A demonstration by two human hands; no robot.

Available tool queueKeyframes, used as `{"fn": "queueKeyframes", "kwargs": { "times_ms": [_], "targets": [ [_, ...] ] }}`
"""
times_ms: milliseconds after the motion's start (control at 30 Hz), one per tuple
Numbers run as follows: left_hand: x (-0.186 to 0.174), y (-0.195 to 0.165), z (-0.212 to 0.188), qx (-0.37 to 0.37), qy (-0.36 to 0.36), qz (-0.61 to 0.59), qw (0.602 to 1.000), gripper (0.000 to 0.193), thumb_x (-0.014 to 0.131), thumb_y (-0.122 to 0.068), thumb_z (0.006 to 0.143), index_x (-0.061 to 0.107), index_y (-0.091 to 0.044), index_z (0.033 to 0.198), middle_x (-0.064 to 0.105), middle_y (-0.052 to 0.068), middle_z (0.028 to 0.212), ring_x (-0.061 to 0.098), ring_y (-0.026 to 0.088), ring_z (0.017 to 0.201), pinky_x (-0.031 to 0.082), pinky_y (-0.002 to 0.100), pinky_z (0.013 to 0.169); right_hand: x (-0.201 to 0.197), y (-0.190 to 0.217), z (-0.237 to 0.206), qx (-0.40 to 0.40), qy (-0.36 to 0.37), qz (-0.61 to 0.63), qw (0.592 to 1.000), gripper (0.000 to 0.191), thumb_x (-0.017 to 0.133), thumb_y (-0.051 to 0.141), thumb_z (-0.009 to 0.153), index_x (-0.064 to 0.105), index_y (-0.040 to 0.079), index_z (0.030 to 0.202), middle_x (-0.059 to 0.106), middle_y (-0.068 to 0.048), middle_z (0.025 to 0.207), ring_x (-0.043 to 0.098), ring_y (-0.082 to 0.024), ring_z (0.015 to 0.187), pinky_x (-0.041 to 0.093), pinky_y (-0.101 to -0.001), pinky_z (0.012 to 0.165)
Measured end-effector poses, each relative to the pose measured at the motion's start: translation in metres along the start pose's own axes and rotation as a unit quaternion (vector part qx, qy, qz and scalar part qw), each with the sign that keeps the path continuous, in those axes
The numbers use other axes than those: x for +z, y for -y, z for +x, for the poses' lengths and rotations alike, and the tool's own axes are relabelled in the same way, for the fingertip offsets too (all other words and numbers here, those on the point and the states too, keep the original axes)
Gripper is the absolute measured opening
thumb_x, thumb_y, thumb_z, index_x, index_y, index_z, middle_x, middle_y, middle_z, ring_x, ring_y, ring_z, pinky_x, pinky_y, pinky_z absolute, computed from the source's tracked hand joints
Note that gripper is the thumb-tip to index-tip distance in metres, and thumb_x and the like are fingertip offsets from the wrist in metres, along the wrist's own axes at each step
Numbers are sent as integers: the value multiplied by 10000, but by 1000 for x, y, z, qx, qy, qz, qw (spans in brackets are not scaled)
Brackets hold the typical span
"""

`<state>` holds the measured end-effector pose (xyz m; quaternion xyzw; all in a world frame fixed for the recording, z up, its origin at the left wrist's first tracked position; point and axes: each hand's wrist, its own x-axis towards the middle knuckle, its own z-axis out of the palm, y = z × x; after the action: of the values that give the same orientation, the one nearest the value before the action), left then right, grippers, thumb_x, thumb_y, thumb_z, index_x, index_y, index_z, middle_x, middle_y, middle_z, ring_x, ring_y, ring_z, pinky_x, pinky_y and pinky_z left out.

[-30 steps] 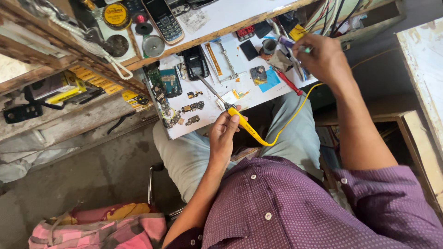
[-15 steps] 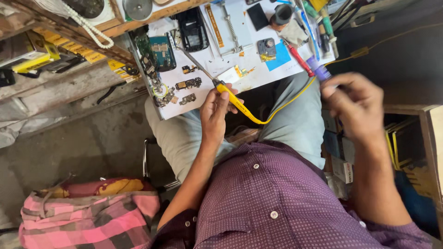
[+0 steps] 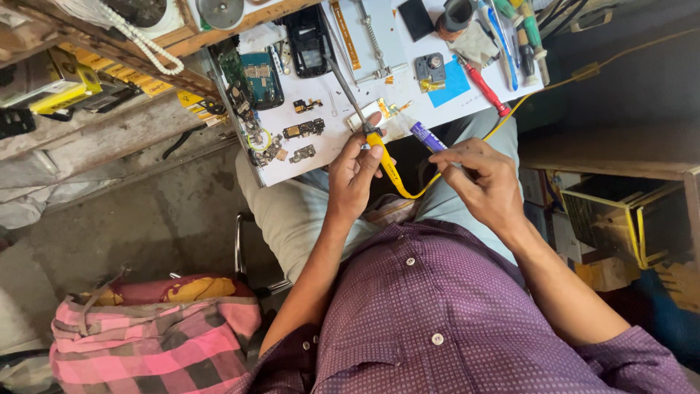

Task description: The person sits at a cluttered repair workbench holding a small white component board in one hand and a soldering iron in the other, soldering along its edge. They then set the iron aside, pick up a hot air gun, and blow hot air onto the component while steadying it on the bench.

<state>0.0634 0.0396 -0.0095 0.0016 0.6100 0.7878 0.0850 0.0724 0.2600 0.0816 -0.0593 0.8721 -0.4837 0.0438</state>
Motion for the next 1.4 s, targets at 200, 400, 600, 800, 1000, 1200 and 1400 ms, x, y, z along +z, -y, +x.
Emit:
{"fn": "queueKeyframes", "kwargs": {
  "times_ms": [200, 400, 600, 800, 1000, 1200, 1400],
  "targets": [
    [2, -3, 0, 2, 1, 6, 1000, 499, 561, -278, 1102, 480, -73, 1550, 660, 85, 1345, 703, 93, 945, 501, 201, 694, 6, -1, 6, -12, 2, 1, 1000, 180, 677, 12, 929, 777, 26, 1079, 727, -101, 955, 685, -169, 850, 514, -284, 726],
    [3, -4, -1, 4, -2, 10, 1000, 493, 557, -274, 1103, 481, -73, 1547, 660, 88, 1348, 701, 93, 951, 503, 200, 692, 8, 0, 8, -8, 2, -3, 1000, 183, 682, 17, 924, 782, 26, 1077, 725, -99, 931, 678, -169, 802, 505, -289, 690],
    [3, -4, -1, 6, -4, 16, 1000, 485, 553, -267, 1105, 484, -75, 1545, 660, 89, 1350, 701, 89, 952, 503, 197, 688, 9, -1, 10, -19, 2, 1, 1000, 183, 677, 13, 927, 778, 20, 1079, 726, -98, 931, 675, -160, 792, 506, -285, 689],
    [4, -4, 1, 6, -4, 12, 1000, 484, 554, -263, 1106, 484, -72, 1545, 657, 93, 1354, 699, 91, 956, 506, 199, 692, 11, -2, 12, -16, -1, -1, 1000, 174, 681, 13, 926, 780, 15, 1069, 728, -108, 930, 673, -174, 772, 502, -296, 671],
    [4, -4, 1, 5, -6, 15, 1000, 489, 556, -266, 1102, 485, -66, 1542, 661, 94, 1353, 703, 90, 956, 506, 199, 688, 10, -2, 13, -31, -2, 1, 1000, 185, 665, 7, 931, 773, 8, 1081, 728, -112, 929, 696, -182, 817, 520, -297, 704],
    [3, -4, 2, 4, -7, 15, 1000, 491, 558, -267, 1101, 484, -66, 1544, 659, 96, 1357, 693, 88, 958, 507, 200, 692, 10, -2, 14, -28, 1, -4, 1000, 193, 656, 8, 926, 773, 5, 1079, 726, -113, 922, 695, -183, 805, 519, -298, 697],
    [5, -3, 0, 4, -7, 17, 1000, 489, 556, -270, 1103, 486, -67, 1543, 660, 99, 1354, 694, 87, 960, 506, 199, 696, 10, -2, 13, -31, -6, -3, 1000, 193, 643, 4, 927, 771, 1, 1071, 726, -112, 929, 706, -186, 819, 531, -297, 718]
  ]
}}
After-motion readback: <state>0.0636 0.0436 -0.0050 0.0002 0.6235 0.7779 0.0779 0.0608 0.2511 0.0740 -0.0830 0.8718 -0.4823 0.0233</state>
